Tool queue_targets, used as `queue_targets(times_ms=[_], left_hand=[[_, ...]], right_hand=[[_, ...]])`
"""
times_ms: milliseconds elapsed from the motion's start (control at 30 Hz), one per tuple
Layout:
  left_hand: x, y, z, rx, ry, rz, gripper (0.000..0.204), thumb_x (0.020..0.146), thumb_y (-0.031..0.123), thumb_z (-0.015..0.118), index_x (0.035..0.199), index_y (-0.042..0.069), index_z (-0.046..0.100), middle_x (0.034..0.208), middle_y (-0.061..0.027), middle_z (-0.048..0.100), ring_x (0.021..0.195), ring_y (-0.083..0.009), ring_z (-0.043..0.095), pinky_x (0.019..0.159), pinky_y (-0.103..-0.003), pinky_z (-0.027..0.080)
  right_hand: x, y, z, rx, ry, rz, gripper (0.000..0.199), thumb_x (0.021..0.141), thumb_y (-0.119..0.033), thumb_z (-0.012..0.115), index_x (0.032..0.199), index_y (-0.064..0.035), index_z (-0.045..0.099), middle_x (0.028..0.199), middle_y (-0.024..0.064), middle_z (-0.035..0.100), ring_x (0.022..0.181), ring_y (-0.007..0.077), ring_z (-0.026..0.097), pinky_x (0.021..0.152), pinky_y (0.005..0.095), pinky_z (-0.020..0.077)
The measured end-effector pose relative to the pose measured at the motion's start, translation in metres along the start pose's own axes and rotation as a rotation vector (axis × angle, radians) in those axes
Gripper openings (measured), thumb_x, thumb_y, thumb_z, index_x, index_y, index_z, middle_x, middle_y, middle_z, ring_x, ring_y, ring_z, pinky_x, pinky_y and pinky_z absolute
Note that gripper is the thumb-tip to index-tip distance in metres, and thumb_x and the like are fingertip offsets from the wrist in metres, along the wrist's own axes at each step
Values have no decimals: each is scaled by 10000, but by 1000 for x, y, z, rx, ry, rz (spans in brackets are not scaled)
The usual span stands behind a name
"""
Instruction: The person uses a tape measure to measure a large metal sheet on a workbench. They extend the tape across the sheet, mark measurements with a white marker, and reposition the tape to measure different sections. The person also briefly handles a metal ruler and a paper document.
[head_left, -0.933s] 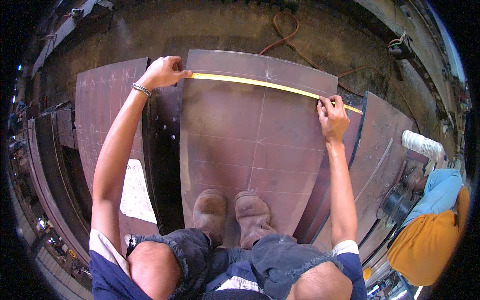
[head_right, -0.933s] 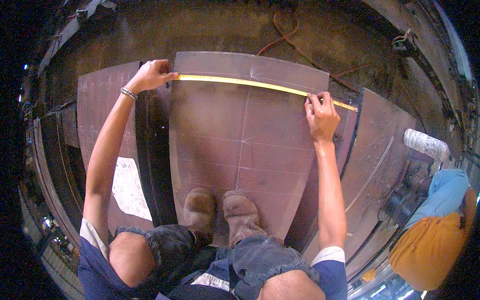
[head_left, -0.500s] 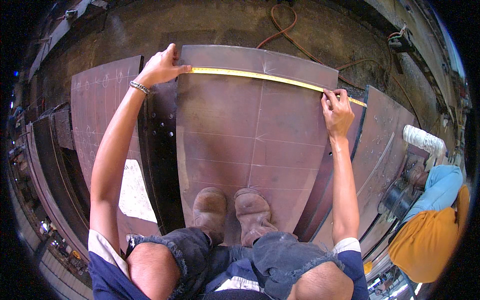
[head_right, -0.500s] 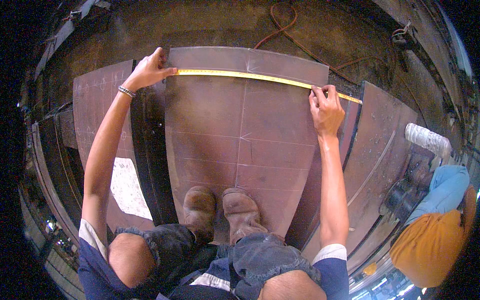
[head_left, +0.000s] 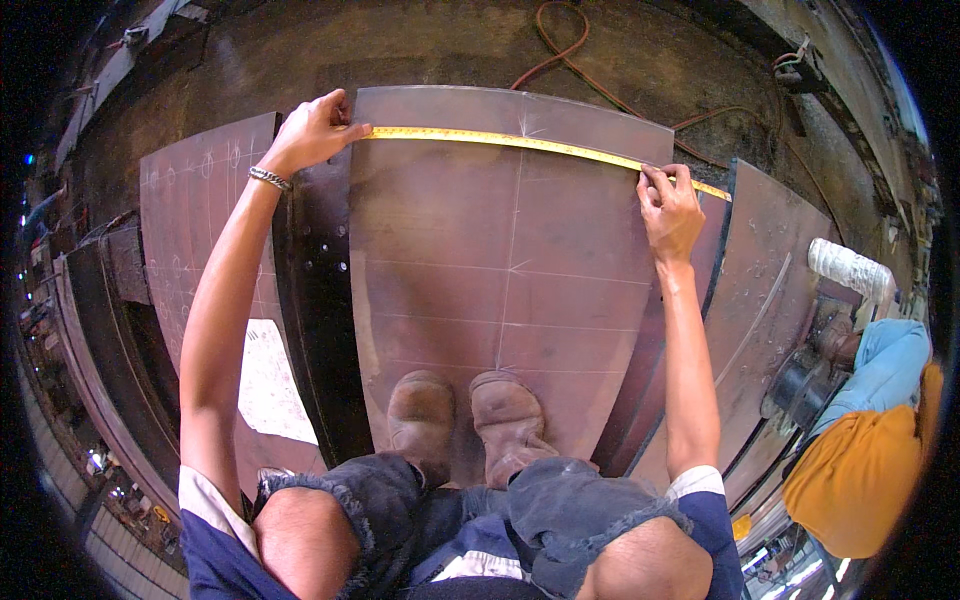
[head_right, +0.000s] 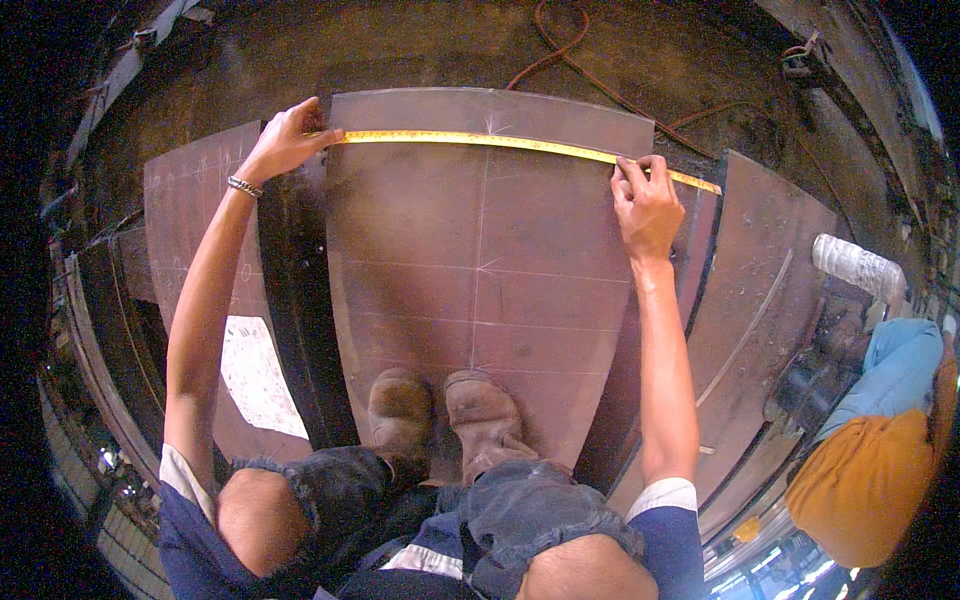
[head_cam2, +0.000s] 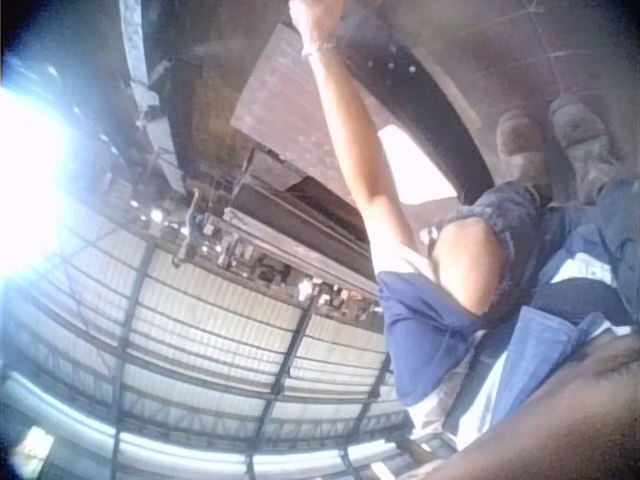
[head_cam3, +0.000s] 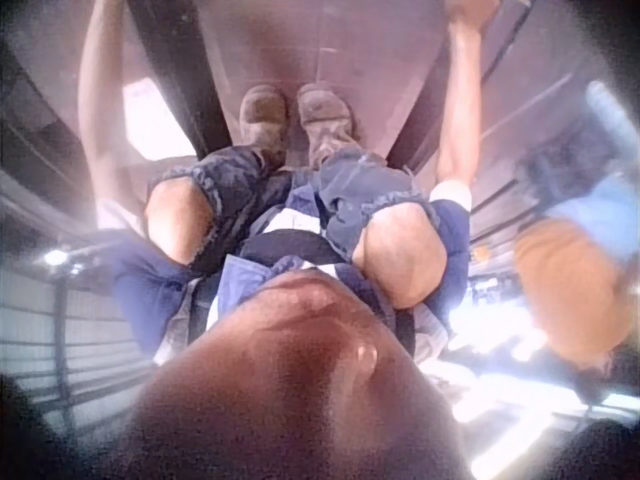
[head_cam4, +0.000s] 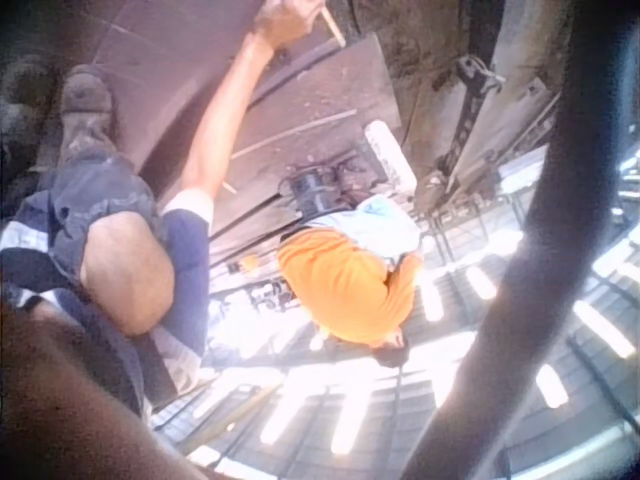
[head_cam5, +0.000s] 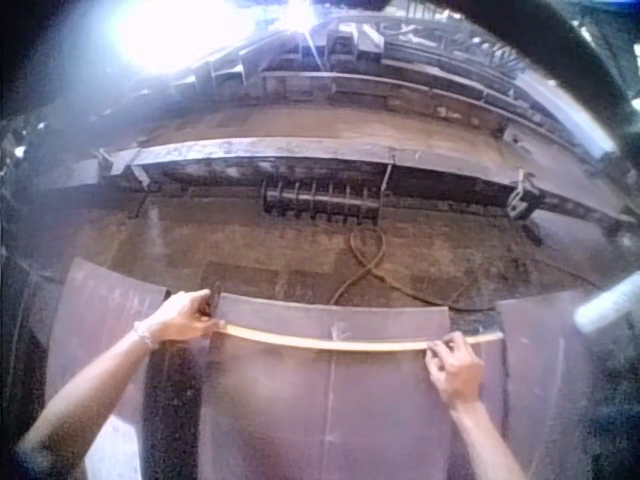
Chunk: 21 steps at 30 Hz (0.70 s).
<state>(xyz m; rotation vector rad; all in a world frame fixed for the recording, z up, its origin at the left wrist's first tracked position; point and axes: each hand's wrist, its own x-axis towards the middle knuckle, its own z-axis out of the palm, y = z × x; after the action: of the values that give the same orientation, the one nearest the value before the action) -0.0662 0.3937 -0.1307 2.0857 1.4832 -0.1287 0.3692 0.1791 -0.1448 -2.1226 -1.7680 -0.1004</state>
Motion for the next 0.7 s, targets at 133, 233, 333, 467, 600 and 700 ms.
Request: queue_targets(times_ms=[133, 233, 333, 467, 600, 700], left_hand=[[0, -8, 10, 38, 92, 55, 467, 794, 475, 743, 906, 45, 601, 769, -115, 675, 690, -226, 643, 628, -357, 491], [-1, -8, 13, 49, 116, 67, 472, 784, 474, 747, 917, 42, 612, 789, -121, 685, 722, -236, 665, 652, -367, 505], [-3, -10, 13, 25, 138, 73, 477, 776, 475, 749, 916, 39, 614, 795, -123, 687, 739, -238, 671, 662, -368, 507], [-2, -1, 7, 19, 60, 32, 477, 772, 480, 750, 885, 41, 601, 764, -113, 671, 692, -227, 639, 627, -354, 483], [-1, -5, 8, 27, 54, 45, 488, 770, 499, 750, 858, 47, 590, 728, -102, 652, 647, -213, 604, 591, -341, 457], [-1, -8, 10, 6, 49, 22, 493, 770, 507, 750, 858, 48, 594, 729, -103, 654, 657, -209, 612, 594, -338, 461]], right_hand=[[-2, -2, 0, 108, -17, 100, 144, 843, -209, 723, 975, -153, 737, 947, 25, 611, 712, 197, 683, 610, 346, 535], [-2, -1, -1, 118, -11, 93, 142, 852, -220, 721, 977, -154, 740, 950, 22, 612, 689, 194, 684, 607, 342, 533], [-1, -2, -1, 93, -23, 85, 141, 853, -216, 718, 980, -157, 738, 951, 22, 611, 702, 200, 685, 605, 346, 533], [0, 3, 0, 87, -47, 60, 138, 857, -214, 711, 984, -162, 729, 957, 25, 607, 725, 218, 682, 609, 359, 534], [5, 5, -4, 39, -58, 7, 126, 860, -221, 708, 973, -165, 718, 965, 28, 602, 733, 242, 677, 614, 371, 537], [7, 2, -6, 46, -78, 12, 120, 863, -221, 704, 969, -164, 710, 969, 30, 598, 734, 249, 673, 609, 375, 535]])
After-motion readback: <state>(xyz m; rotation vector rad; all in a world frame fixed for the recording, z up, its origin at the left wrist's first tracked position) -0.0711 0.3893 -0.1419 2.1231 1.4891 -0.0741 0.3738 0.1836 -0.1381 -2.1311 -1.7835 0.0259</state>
